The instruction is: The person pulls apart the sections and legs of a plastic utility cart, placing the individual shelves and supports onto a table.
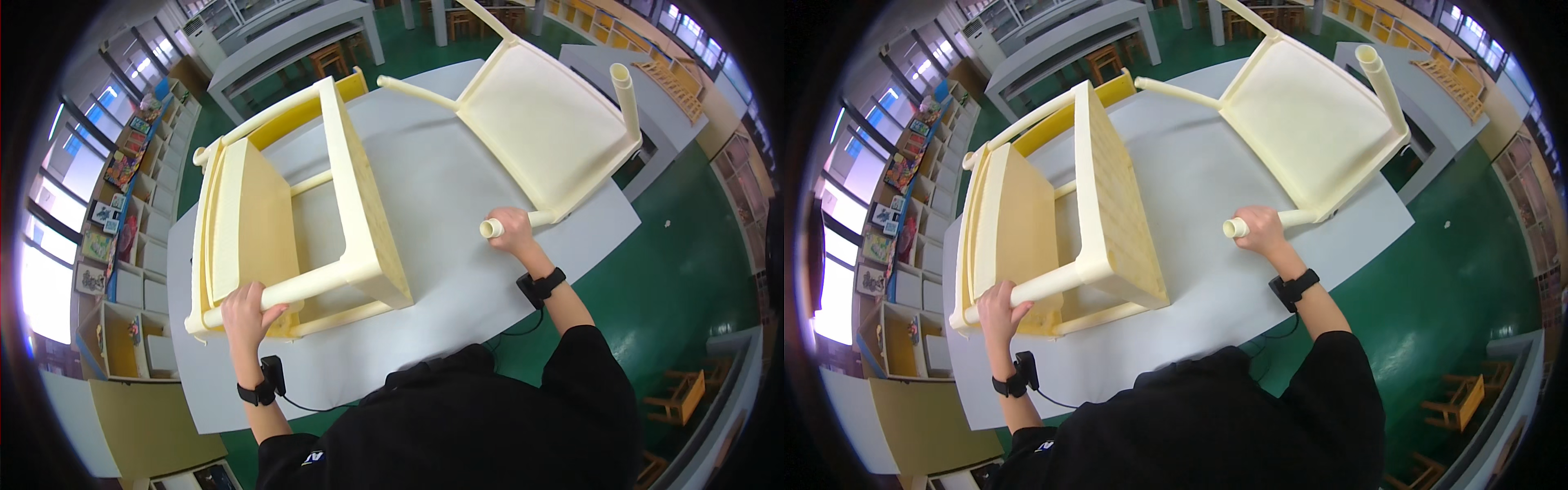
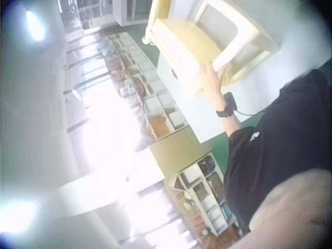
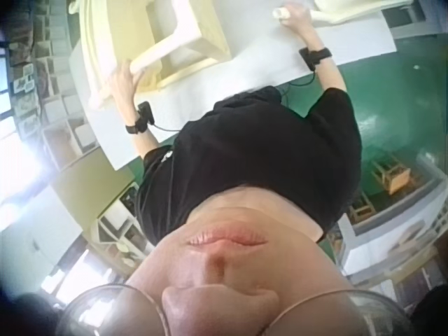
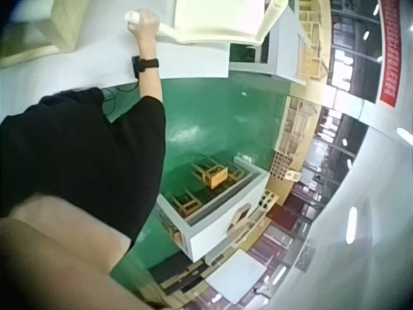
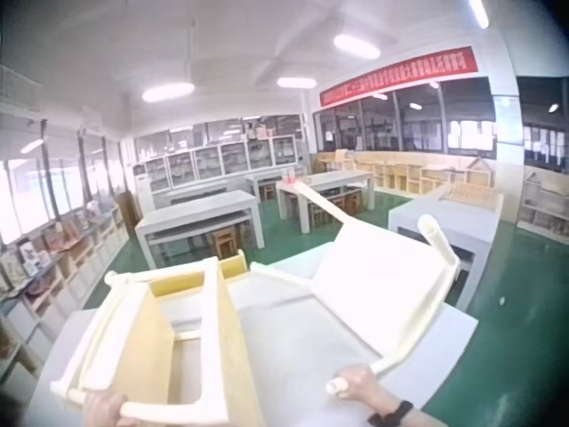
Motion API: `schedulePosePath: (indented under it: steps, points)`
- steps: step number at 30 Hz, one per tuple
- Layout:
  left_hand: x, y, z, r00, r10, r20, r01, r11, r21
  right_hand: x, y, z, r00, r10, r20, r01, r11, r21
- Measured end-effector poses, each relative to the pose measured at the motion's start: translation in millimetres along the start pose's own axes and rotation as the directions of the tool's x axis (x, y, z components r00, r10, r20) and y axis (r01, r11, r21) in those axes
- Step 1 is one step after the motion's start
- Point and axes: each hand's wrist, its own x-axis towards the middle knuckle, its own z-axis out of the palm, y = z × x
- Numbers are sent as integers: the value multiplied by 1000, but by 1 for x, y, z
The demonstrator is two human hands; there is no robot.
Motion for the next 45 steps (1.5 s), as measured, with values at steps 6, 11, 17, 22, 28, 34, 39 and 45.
schedulePosePath:
  steps: [6,11,17,22,28,34,39,45]
  points:
    - [-2,1,-2,999,-7,-35,7,1000,-25,33,-4,-26,993,103,-63,-102,995,20]
    - [-1,0,0,1000,-14,-28,14,1000,-12,55,-15,-48,970,229,-84,-219,969,118]
    - [-1,2,2,999,-10,-52,10,1000,-2,61,-10,-68,929,365,-57,-347,914,211]
    - [1,3,-2,997,-1,-80,-1,1000,-26,70,-12,-76,913,390,-122,-349,899,263]
    - [-1,0,0,994,19,-103,-22,999,-25,91,14,-94,802,592,-72,-483,716,503]
    - [-4,0,-1,995,15,-101,-17,1000,-22,117,43,-108,730,666,-155,-440,631,639]
    - [-5,1,0,992,14,-123,-19,999,-40,123,51,-96,733,675,-82,-432,556,710]
    - [-2,3,-2,992,16,-124,-18,1000,-16,144,42,-50,773,634,-18,-399,509,762]
